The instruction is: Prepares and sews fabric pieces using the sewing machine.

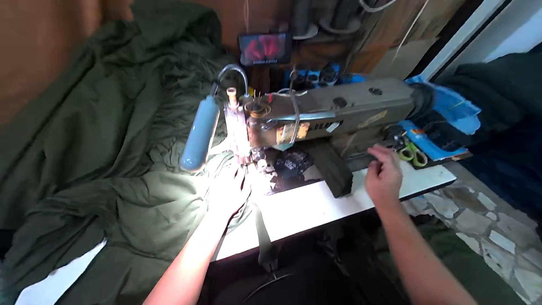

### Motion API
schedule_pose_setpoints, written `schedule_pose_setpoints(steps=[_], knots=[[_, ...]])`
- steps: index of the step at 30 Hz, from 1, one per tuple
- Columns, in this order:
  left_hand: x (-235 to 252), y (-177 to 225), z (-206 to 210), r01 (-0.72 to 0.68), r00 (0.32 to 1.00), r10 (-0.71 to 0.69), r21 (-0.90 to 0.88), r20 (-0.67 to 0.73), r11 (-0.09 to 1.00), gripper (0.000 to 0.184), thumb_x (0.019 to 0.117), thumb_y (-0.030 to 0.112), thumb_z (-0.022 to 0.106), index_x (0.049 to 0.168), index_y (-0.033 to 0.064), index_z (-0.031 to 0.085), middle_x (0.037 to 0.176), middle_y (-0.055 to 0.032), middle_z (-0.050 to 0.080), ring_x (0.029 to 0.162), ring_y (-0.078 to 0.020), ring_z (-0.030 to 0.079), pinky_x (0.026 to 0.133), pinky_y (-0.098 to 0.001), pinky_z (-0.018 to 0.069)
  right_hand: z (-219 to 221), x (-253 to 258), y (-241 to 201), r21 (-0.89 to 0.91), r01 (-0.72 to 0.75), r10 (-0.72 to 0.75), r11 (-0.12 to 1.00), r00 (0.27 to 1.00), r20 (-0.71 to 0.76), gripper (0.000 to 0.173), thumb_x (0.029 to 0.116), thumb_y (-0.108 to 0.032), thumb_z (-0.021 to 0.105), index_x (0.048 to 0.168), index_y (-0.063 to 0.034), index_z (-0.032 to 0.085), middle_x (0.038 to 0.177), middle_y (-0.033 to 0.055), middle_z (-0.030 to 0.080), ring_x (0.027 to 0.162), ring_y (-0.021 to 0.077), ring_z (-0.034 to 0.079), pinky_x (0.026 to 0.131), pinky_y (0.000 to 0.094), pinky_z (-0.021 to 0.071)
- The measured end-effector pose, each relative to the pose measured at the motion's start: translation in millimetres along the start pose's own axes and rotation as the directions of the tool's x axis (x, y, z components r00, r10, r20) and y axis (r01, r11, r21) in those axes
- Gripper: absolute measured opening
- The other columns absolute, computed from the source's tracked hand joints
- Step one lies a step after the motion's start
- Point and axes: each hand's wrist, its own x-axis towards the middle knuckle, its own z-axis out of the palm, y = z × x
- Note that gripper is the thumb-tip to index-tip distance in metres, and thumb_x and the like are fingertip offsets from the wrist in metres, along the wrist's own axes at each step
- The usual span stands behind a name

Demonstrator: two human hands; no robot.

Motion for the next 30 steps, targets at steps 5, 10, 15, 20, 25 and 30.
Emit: schedule_pose_setpoints(steps=[5,10,15,20,25,30], knots=[[-0.4,3.2,-1.2,0.033,0.999,-0.034,0.020,0.033,0.999,0.045,0.1033,0.037,0.047,0.129,0.0064,0.070,0.141,-0.0160,0.062,0.131,-0.0339,0.058,0.108,-0.0549,0.0461,25.0,-69.4,-130.8,0.433,0.108,-0.362,0.895,0.743,0.563,0.026,0.0911,0.003,0.057,0.113,0.0065,0.072,0.113,0.0217,0.072,0.103,0.0294,0.071,0.092,0.0441,0.0582],[-32.0,18.4,-37.4,-0.064,0.963,0.046,0.059,0.267,0.996,0.046,0.1072,0.032,0.038,0.130,0.0067,0.069,0.148,-0.0153,0.056,0.140,-0.0353,0.049,0.114,-0.0587,0.0353,47.8,-108.2,-174.8,0.473,0.320,-0.551,0.821,0.222,0.805,0.038,0.0977,-0.005,0.056,0.134,-0.0114,0.067,0.128,0.0214,0.065,0.098,0.0417,0.070,0.076,0.0601,0.0566],[-104.7,-7.5,-60.3,-0.182,0.955,0.182,-0.023,0.235,0.983,0.036,0.0945,0.029,0.056,0.107,0.0009,0.075,0.123,-0.0191,0.070,0.117,-0.0403,0.066,0.097,-0.0599,0.0499,36.4,-38.2,-157.9,0.117,0.206,-0.181,0.972,0.328,0.927,0.033,0.1039,-0.010,0.047,0.130,-0.0010,0.065,0.134,0.0219,0.064,0.122,0.0384,0.063,0.101,0.0586,0.0486],[-77.9,12.0,-121.8,-0.093,0.913,0.198,-0.292,0.355,0.952,0.030,0.1012,0.013,0.046,0.100,-0.0059,0.070,0.092,-0.0220,0.068,0.092,-0.0383,0.067,0.081,-0.0573,0.0502,92.8,-14.5,-193.5,0.398,0.072,-0.390,0.915,0.413,0.823,0.031,0.1022,-0.002,0.050,0.129,0.0056,0.065,0.131,0.0254,0.063,0.125,0.0348,0.058,0.110,0.0471,0.0422],[-51.2,15.9,-175.3,0.021,0.813,-0.164,0.254,0.559,0.967,0.021,0.1001,0.023,0.057,0.103,0.0076,0.070,0.092,-0.0160,0.071,0.090,-0.0379,0.070,0.073,-0.0593,0.0529,100.0,-36.9,-196.5,0.399,0.103,-0.410,0.911,0.343,0.845,0.022,0.0988,-0.002,0.056,0.116,0.0050,0.068,0.107,0.0246,0.068,0.105,0.0373,0.064,0.093,0.0538,0.0492],[-59.3,44.6,-159.3,-0.064,0.674,0.226,-0.249,0.704,0.966,0.017,0.0935,0.018,0.064,0.081,0.0109,0.072,0.075,-0.0031,0.065,0.073,-0.0182,0.062,0.064,-0.0434,0.0477,55.0,-75.1,-183.3,0.524,-0.029,-0.484,0.851,0.342,0.805,0.035,0.0942,0.002,0.053,0.125,0.0015,0.069,0.107,0.0194,0.071,0.096,0.0278,0.067,0.088,0.0473,0.0531]])
